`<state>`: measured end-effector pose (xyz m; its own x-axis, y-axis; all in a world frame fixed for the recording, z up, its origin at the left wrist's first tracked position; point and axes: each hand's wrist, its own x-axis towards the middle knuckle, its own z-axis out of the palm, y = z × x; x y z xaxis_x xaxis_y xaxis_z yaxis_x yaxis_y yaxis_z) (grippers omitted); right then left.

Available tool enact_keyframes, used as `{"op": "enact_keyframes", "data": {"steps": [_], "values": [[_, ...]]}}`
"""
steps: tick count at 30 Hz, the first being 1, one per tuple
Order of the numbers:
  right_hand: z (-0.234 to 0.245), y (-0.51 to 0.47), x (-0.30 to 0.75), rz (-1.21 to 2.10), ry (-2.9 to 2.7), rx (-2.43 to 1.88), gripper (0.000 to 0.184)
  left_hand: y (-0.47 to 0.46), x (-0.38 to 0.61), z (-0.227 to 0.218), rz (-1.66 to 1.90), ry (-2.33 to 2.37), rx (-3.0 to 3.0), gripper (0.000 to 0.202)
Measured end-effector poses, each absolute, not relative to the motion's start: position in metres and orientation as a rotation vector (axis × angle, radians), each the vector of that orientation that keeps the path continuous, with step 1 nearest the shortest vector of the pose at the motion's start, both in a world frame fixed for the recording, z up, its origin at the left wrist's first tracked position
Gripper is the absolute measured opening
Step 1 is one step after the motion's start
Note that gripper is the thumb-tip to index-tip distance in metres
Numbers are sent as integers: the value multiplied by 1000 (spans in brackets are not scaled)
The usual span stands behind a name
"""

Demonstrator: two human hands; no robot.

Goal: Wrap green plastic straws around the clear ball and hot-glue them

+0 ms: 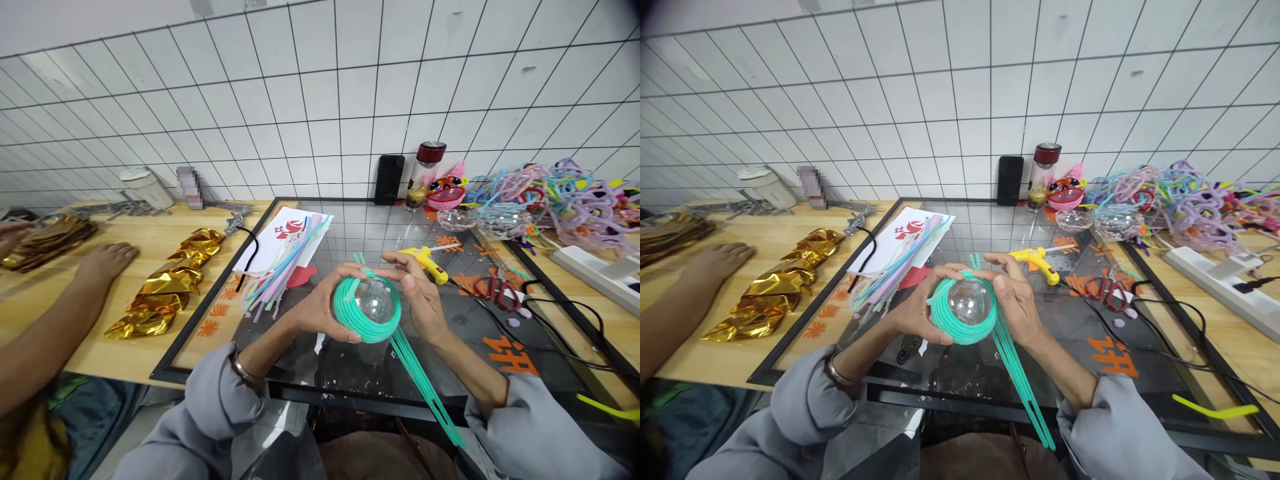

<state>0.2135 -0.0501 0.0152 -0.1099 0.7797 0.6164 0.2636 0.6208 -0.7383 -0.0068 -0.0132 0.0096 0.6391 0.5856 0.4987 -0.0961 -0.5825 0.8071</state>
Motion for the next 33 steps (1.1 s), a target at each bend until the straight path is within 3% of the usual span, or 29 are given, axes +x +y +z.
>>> {"op": "enact_keyframes", "data": {"steps": [7,16,21,23,33], "values": [[18,-50,213,561,-1707,-810,43,-13,-7,14,920,353,1999,86],[16,-28,234,288,-1387,-1075,42,-5,-16,16,813,543,2037,84],[8,-8,261,170,-1216,-1169,26,-6,-16,22,747,624,2048,80],[6,-7,261,183,-1277,-1121,17,-8,-15,26,728,647,2071,77],[15,-42,219,0,-1981,-754,28,-7,-12,22,734,693,2252,80]]}}
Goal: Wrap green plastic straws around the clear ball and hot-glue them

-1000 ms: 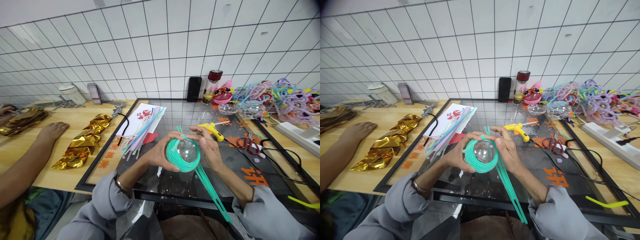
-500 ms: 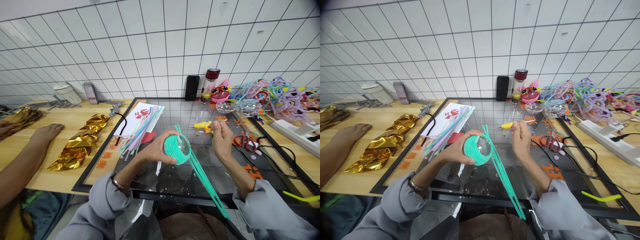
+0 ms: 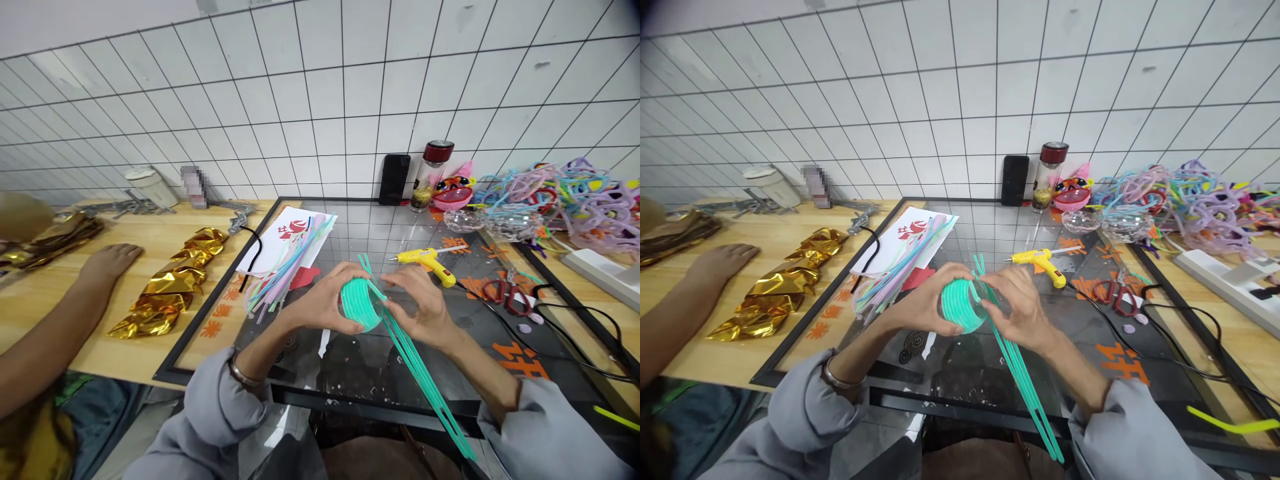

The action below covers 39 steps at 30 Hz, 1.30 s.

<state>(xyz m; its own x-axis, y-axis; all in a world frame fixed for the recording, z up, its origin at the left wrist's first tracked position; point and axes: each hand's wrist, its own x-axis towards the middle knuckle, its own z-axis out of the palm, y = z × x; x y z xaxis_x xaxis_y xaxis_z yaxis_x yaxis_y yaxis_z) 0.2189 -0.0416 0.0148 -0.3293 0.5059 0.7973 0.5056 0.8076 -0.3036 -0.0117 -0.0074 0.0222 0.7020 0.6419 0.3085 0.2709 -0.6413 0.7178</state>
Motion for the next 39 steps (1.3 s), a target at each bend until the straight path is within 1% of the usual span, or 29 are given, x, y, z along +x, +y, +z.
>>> {"op": "enact_keyframes", "data": {"steps": [2,6,13,19,22,24,27,32,36,39], "values": [[16,-44,216,-27,-1991,-701,28,-9,-11,23,737,688,2273,80],[19,-47,213,-11,-1974,-672,20,-14,-8,28,723,660,2343,79],[19,-49,212,160,-1933,-679,20,-18,-4,33,704,633,2390,79],[14,-49,211,298,-1830,-771,10,-18,-5,28,740,666,2386,98],[16,-50,210,357,-1778,-817,5,-18,-5,29,723,639,2393,101],[19,-50,210,362,-1768,-822,5,-17,-5,29,709,628,2402,102],[21,-50,209,356,-1764,-826,6,-17,-6,30,686,633,2406,101],[17,-49,209,355,-1756,-809,3,-15,-7,29,667,639,2408,98],[16,-49,209,353,-1771,-799,4,-14,-6,31,645,626,2412,92],[16,-49,210,352,-1772,-801,5,-14,-4,33,649,587,2431,84]]}}
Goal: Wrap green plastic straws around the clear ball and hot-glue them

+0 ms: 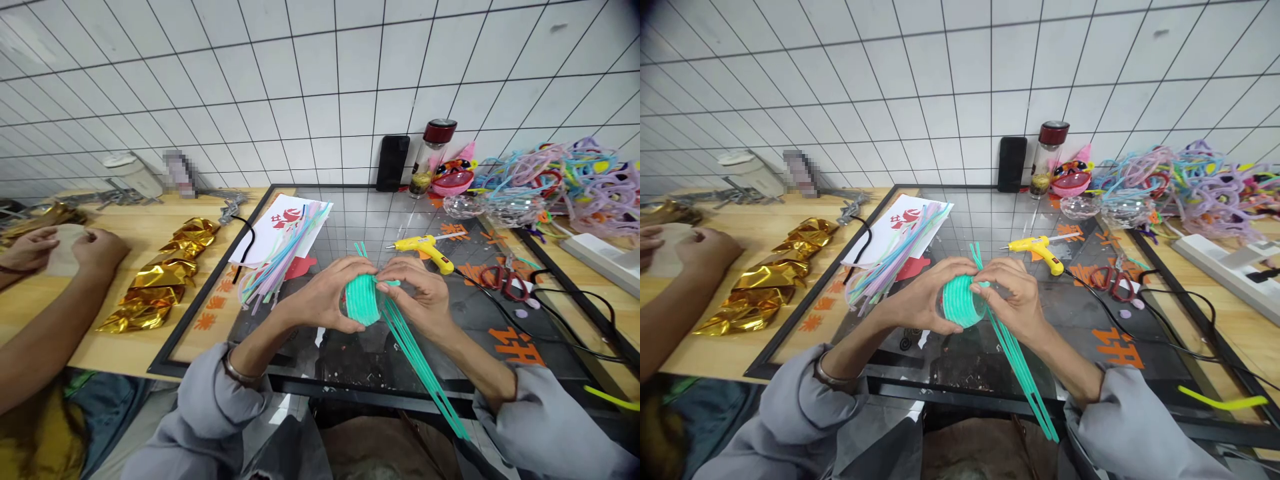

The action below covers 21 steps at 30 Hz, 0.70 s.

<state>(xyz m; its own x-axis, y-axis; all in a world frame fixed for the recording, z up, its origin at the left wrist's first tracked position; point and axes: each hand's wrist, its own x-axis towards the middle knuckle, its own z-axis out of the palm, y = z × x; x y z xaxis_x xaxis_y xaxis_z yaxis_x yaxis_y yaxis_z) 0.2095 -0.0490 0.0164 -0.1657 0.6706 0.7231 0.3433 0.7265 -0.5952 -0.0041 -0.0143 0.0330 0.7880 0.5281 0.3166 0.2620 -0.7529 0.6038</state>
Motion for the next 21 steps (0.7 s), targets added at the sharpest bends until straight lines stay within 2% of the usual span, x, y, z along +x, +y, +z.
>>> {"op": "enact_keyframes", "data": {"steps": [9,14,18,21], "values": [[15,-51,208,364,-1782,-815,4,-14,-4,33,666,606,2446,74],[18,-38,226,288,-1839,-899,16,-11,-7,34,666,638,2405,72],[16,-11,265,13,-1669,-1555,31,-9,-9,33,672,643,2368,73],[13,4,283,-115,-1765,-2147,46,-9,-10,32,688,662,2356,74]]}}
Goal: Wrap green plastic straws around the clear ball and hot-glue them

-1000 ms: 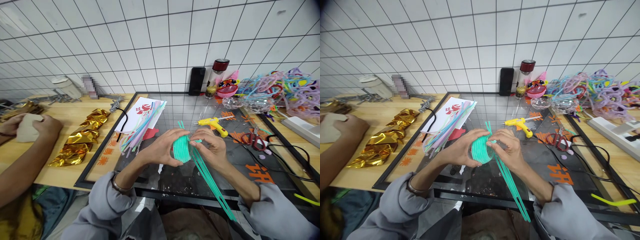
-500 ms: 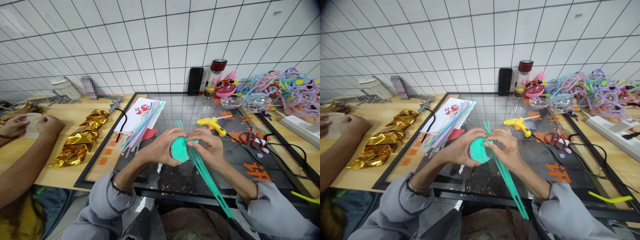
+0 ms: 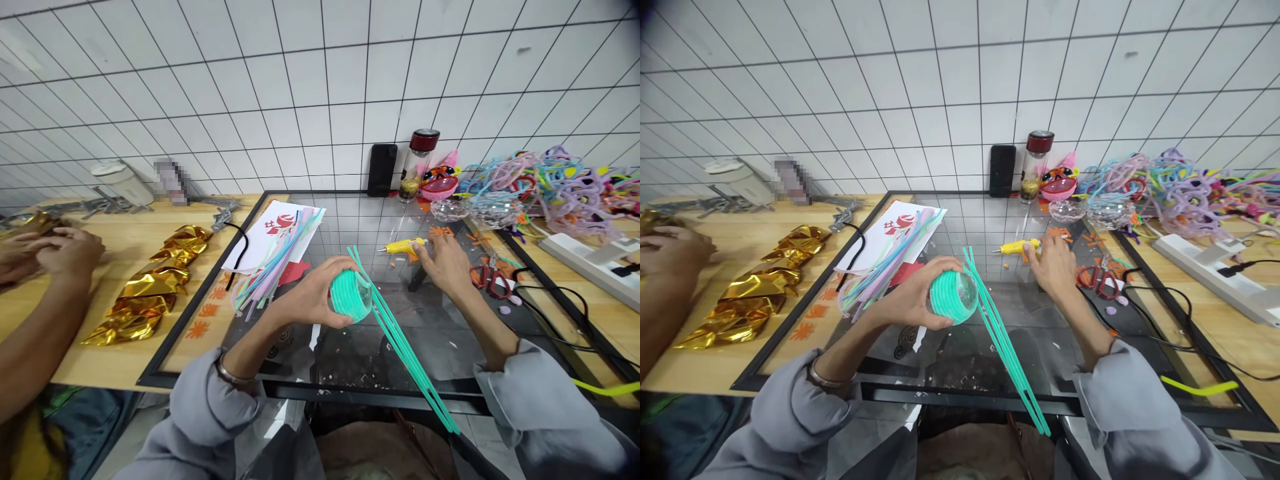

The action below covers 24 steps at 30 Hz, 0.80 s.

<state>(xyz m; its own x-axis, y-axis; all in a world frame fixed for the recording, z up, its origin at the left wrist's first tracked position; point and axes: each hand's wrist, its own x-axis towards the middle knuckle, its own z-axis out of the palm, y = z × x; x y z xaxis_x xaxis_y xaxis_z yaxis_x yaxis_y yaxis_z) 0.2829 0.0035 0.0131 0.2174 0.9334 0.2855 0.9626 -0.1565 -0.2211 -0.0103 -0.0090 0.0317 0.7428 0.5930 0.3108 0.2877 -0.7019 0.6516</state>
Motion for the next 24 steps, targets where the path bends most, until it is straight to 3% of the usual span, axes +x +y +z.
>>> {"op": "enact_keyframes", "data": {"steps": [7,15,18,24], "values": [[6,15,276,-33,-1853,-2387,52,-7,-13,31,693,749,2270,75],[11,21,284,63,-1617,-2353,41,-6,-17,30,684,787,2185,78],[18,13,283,19,-1535,-2215,44,-6,-18,30,667,818,2149,79],[16,-9,261,-71,-1505,-1621,33,-5,-20,32,652,866,2095,80]]}}
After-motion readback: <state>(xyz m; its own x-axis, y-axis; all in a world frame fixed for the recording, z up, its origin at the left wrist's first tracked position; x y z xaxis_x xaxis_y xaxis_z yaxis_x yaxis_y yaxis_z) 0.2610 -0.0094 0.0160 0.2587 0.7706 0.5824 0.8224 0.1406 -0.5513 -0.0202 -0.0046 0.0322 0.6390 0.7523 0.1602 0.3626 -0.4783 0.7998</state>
